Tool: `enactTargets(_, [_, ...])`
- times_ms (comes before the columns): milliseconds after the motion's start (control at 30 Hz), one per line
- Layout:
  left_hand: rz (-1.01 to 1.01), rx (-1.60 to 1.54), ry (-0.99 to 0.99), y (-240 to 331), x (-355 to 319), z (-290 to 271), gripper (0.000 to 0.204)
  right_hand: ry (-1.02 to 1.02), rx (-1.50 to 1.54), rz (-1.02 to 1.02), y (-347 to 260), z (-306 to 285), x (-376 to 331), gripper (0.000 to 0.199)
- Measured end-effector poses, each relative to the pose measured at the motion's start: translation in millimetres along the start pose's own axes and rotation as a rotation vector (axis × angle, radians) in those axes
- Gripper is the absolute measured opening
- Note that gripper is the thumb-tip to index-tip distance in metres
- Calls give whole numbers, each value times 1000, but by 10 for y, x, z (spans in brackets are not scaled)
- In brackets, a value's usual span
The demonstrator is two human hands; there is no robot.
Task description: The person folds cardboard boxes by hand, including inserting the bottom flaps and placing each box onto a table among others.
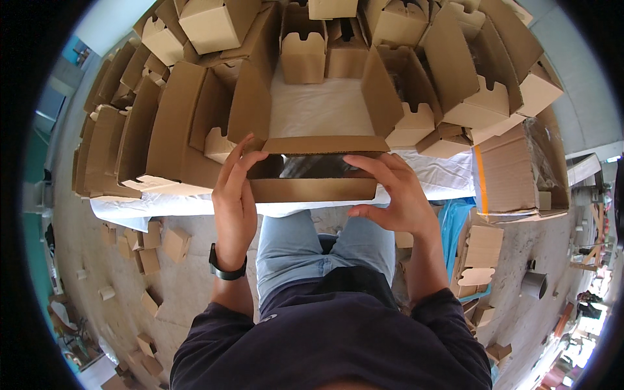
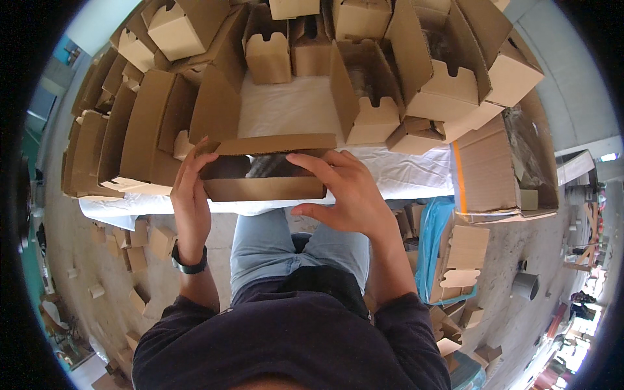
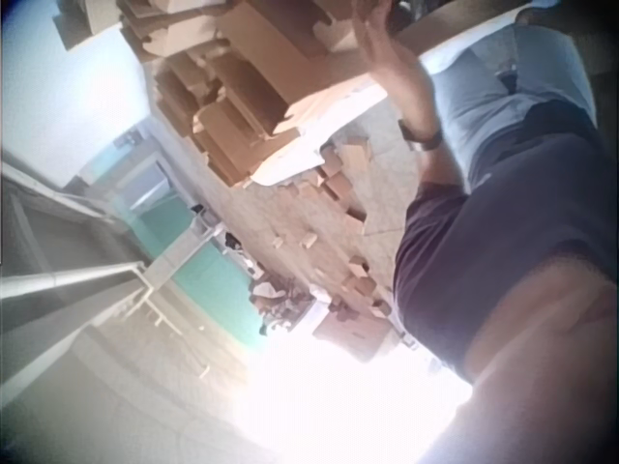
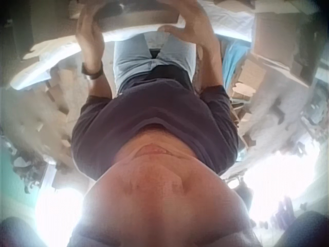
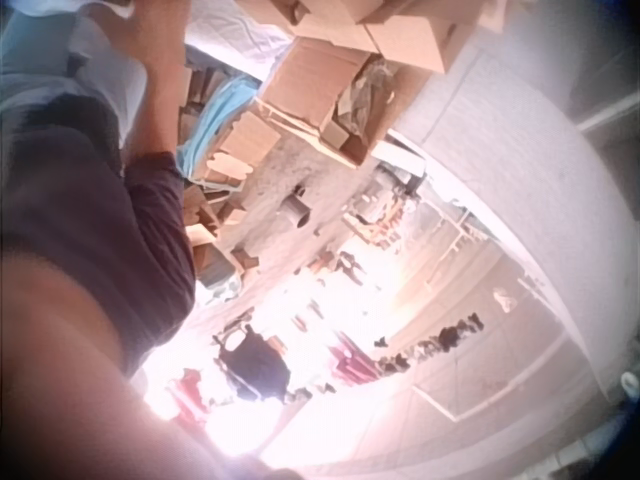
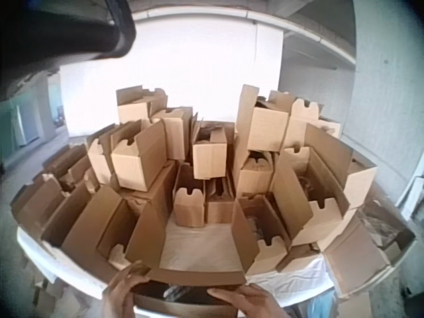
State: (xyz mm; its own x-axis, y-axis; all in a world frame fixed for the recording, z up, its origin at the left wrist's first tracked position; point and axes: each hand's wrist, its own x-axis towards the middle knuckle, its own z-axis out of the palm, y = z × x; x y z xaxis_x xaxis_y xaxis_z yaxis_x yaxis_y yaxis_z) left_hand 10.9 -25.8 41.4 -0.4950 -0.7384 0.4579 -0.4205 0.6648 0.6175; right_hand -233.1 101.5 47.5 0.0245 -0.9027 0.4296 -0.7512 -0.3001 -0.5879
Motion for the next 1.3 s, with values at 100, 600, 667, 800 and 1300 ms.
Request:
enactTargets(100, [-3,-44,2,31,41,-15,43,-66,-45,-8,-63,-36,103,81])
enactTargets(600, [41,42,51,12,33,76,46,-102,-31,104,16,-74,-60,76])
enactTargets(667, [46,52,60,8,28,92,46,-163,-62,114,-1,-127,-40,75])
enactTargets(800, [55,90,49,35,41,77,48,-64,-18,57,-27,-57,-9,75])
enactTargets(1300, [-187,-261,120,-36,-39,131,37,621,-91,4,250,458,-409,61])
